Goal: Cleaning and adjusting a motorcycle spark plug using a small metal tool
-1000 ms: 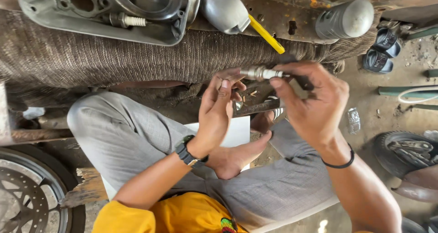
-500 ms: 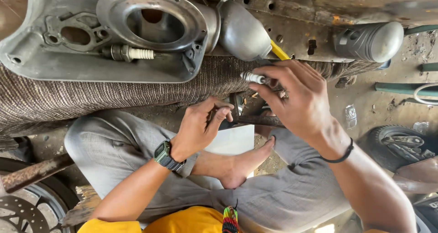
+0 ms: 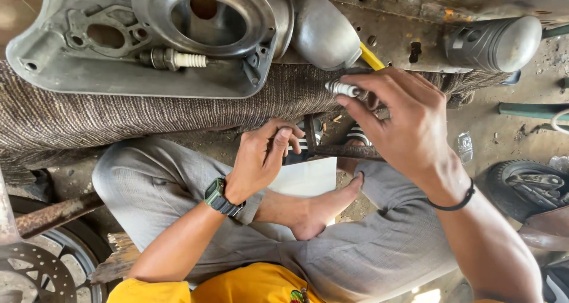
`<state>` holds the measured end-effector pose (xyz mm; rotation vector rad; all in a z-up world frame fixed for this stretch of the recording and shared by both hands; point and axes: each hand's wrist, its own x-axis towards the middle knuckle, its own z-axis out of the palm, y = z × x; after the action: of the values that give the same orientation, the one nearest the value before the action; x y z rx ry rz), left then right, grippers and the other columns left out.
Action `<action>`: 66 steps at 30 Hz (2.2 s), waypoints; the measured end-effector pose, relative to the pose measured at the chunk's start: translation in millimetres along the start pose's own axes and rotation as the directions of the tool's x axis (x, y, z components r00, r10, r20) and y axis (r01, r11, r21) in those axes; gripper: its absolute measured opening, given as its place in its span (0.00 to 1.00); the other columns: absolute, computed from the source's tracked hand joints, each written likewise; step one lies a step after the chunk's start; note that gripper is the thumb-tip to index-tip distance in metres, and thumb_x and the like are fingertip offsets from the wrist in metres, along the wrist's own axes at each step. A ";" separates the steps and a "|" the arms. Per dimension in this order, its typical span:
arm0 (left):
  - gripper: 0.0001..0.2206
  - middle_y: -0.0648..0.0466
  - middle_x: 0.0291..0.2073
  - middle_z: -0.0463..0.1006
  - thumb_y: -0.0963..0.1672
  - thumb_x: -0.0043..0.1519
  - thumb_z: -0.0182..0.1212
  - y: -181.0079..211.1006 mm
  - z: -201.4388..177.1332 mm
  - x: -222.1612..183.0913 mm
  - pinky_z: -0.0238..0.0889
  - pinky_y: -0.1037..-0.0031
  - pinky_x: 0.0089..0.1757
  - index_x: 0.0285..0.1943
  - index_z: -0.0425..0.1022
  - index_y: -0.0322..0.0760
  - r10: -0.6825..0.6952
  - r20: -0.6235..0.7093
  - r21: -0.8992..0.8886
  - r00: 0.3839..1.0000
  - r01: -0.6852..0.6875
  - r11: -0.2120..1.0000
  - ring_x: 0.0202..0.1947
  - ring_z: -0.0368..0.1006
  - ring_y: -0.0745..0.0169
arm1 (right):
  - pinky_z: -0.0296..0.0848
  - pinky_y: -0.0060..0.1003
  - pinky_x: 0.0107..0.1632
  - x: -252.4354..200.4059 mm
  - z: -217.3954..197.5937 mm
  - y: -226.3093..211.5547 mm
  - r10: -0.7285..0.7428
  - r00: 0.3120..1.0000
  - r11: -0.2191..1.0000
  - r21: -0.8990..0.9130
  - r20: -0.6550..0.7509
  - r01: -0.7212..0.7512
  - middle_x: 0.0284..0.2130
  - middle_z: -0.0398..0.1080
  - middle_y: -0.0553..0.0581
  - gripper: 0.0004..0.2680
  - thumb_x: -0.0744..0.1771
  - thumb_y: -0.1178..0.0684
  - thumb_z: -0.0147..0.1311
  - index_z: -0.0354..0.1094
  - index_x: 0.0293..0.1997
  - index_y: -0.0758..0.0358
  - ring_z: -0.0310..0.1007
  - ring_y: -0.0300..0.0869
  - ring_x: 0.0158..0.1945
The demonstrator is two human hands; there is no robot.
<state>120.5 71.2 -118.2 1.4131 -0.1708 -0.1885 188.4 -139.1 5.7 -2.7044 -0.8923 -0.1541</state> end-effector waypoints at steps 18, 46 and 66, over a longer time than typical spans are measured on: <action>0.04 0.59 0.22 0.81 0.38 0.62 0.62 -3.7 -5.5 -6.6 0.51 0.85 0.20 0.36 0.72 0.32 0.096 -0.158 0.032 0.983 -0.092 0.995 0.14 0.56 0.76 | 0.56 0.31 0.25 -6.7 -3.8 7.0 0.017 0.999 1.000 -0.019 -0.037 -0.018 0.27 0.75 0.57 0.08 0.68 0.59 0.73 0.79 0.47 0.71 0.61 0.37 0.22; 0.13 0.46 0.47 0.79 0.41 0.67 0.60 -3.6 -8.5 -5.2 0.67 0.80 0.32 0.57 0.65 0.29 0.249 -0.190 -0.003 0.949 -0.255 0.967 0.31 0.75 0.66 | 0.54 0.25 0.25 -12.9 -16.6 -24.7 0.352 0.935 0.853 0.424 -0.037 -0.304 0.31 0.76 0.58 0.09 0.67 0.59 0.64 0.73 0.50 0.72 0.63 0.34 0.22; 0.16 0.53 0.66 0.69 0.46 0.65 0.61 84.8 28.8 47.2 0.59 0.56 0.68 0.61 0.78 0.43 0.680 0.169 0.128 0.713 -0.700 0.702 0.65 0.65 0.48 | 0.72 0.35 0.38 -39.5 -34.8 -54.4 0.456 0.798 -0.453 0.875 0.394 -0.174 0.29 0.74 0.57 0.05 0.71 0.54 0.52 0.70 0.43 0.65 0.75 0.40 0.34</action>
<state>162.3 45.0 -29.7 1.4269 -0.8218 0.3948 123.8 -130.3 44.4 -0.9611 0.2029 0.3764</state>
